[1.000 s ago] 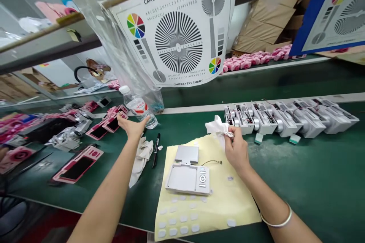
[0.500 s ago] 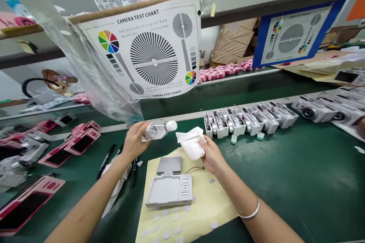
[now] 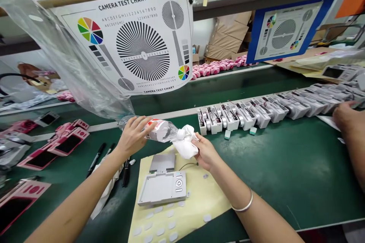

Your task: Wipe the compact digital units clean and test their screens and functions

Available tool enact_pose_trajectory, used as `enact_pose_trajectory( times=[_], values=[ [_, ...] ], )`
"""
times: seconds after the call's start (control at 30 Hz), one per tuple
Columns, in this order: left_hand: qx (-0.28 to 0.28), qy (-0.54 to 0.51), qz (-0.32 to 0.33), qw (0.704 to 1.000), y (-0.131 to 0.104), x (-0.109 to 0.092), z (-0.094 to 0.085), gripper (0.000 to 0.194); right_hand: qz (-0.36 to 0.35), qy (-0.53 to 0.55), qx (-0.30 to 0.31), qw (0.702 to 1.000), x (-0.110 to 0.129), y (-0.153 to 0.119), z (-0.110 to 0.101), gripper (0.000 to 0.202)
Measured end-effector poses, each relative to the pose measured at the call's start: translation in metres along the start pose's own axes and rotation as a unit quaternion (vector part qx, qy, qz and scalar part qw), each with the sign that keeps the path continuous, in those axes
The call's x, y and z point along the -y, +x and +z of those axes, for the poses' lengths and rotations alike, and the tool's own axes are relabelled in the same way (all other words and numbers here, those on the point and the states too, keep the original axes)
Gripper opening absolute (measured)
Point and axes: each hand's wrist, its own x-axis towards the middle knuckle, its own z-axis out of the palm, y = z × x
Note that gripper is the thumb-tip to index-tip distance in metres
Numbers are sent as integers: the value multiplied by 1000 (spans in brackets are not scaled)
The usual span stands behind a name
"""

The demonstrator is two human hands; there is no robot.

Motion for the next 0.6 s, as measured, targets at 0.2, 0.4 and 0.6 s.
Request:
enact_pose_trajectory(
  times=[0.2,0.4,0.6],
  values=[
    [-23,-97,-76,992,-6,-9,20,49,-13,18,18,1000,2,-1,1,23],
    [-116,-168,-302,931,-3,6,40,81,-39,6,14,999,5,-1,0,22],
    [-134,-232,-448,853,-2,31,38,90,-88,-47,-19,995,8,3,-7,30]
  ],
)
